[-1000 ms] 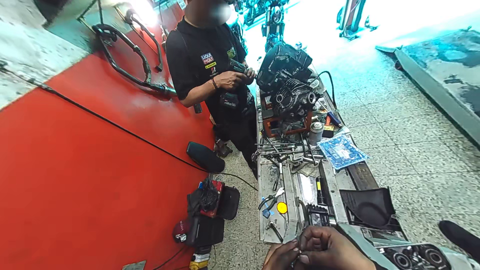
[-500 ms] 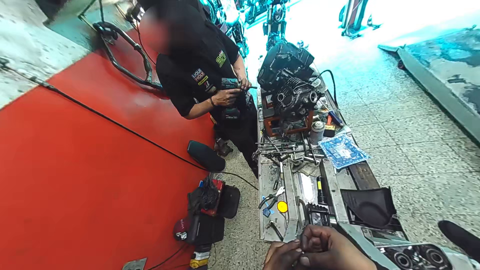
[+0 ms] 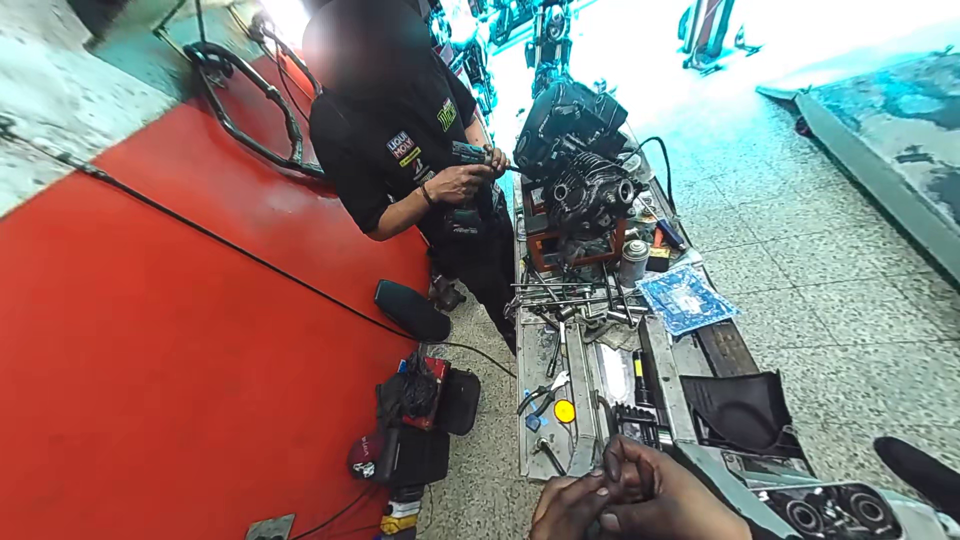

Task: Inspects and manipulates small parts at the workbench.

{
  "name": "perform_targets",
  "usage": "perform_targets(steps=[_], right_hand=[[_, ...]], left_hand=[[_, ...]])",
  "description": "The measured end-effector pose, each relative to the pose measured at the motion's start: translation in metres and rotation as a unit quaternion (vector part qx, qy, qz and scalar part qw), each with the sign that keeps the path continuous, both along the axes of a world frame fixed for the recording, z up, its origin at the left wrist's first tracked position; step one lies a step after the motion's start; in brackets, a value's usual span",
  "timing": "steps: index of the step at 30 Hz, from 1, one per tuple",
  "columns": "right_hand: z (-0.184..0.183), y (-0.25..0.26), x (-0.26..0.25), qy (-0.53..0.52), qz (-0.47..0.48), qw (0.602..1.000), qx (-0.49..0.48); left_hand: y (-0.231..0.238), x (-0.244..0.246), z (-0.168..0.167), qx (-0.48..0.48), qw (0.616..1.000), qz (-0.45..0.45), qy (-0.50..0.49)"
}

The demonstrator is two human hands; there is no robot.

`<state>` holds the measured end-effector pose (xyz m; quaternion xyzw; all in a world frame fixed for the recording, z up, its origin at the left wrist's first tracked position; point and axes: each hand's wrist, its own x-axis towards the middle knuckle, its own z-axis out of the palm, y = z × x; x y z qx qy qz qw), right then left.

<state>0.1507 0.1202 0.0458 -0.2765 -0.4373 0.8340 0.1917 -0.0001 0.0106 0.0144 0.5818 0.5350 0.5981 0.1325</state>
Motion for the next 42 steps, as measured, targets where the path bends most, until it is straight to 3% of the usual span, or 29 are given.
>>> perform_targets(steps=[16,42], right_hand=[[0.0019,-0.0005,-0.0011,-0.035,0.021,0.999,0.015],[-0.0014,0.0029,0.0004,0.012,0.056,0.998,0.036]], left_hand=[[-0.0002,-0.0016,-0.0022,-0.005,1.000,0.003,0.001],[-0.0024,-0.0045,-0.0027,0.010,1.000,-0.011,-0.028]])
